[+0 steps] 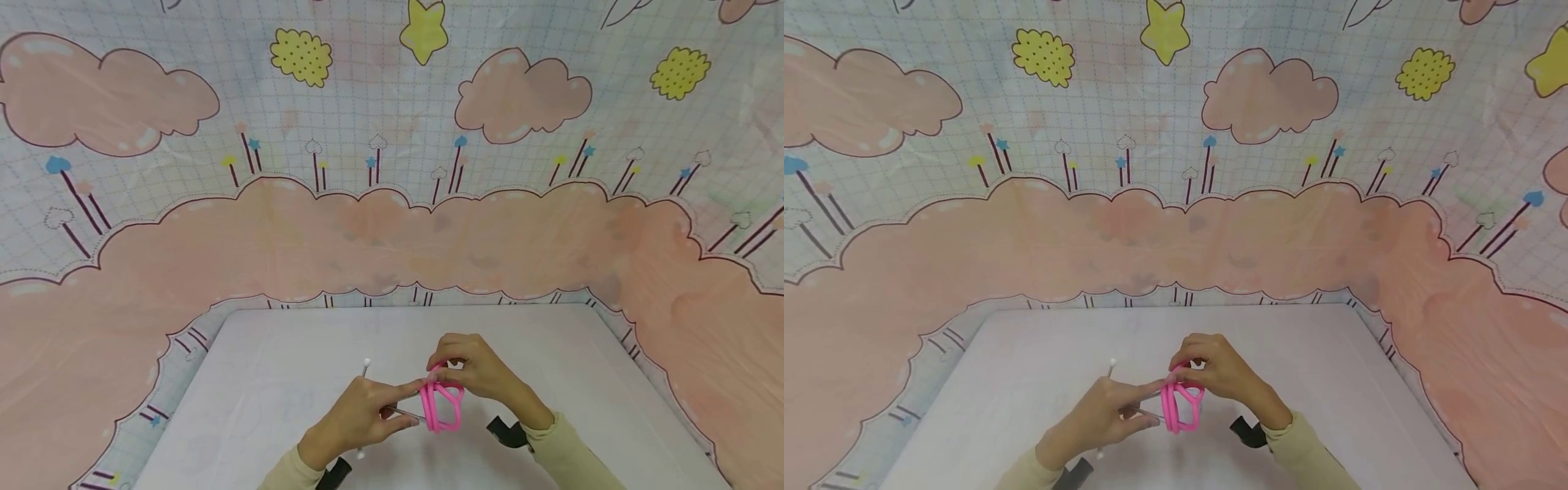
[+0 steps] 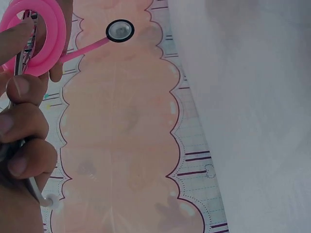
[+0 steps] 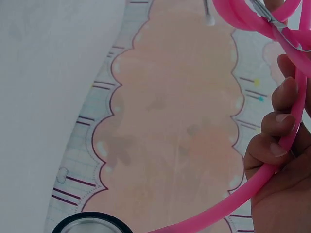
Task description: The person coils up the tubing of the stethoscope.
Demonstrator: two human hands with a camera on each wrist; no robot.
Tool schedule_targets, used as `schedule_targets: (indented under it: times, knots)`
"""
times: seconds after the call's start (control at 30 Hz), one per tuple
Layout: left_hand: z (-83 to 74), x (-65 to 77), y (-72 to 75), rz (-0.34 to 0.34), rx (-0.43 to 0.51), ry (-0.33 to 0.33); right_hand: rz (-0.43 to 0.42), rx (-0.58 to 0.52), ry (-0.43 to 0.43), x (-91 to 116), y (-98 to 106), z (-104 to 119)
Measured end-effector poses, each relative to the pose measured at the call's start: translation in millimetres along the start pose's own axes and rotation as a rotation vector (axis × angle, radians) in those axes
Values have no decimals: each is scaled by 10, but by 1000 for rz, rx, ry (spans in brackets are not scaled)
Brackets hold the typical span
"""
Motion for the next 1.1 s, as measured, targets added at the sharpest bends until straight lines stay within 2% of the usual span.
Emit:
schedule_targets:
  times: [0.2,0.47,0.67,0.87,1.1]
  knots:
    - [-37,-7,11,-13,21,-12,13,-99,9,-10,-44,-33]
    - [-99,-31,6,-16,70,-37,130,-344,-1,-42,-134,-89]
    - [-106,-37,1,-47,56,-44,116,-438,-40,-12,-208,-162]
    - [-94,-30,13,-83,92,-11,72,-420,-157,37,-279,-223]
    - [-49,-51,24,-137,140,10,41,-383,-234,67,-331,-255]
Point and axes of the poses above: each hand's wrist, its own x-axis away from the middle knuckle, its own y-axis out of the back of the hand, z = x × y, the point moved 2 cm from there along -x, towards the middle knuckle, and after that the axes turned 13 degrees about x, right-handed, at the moved point
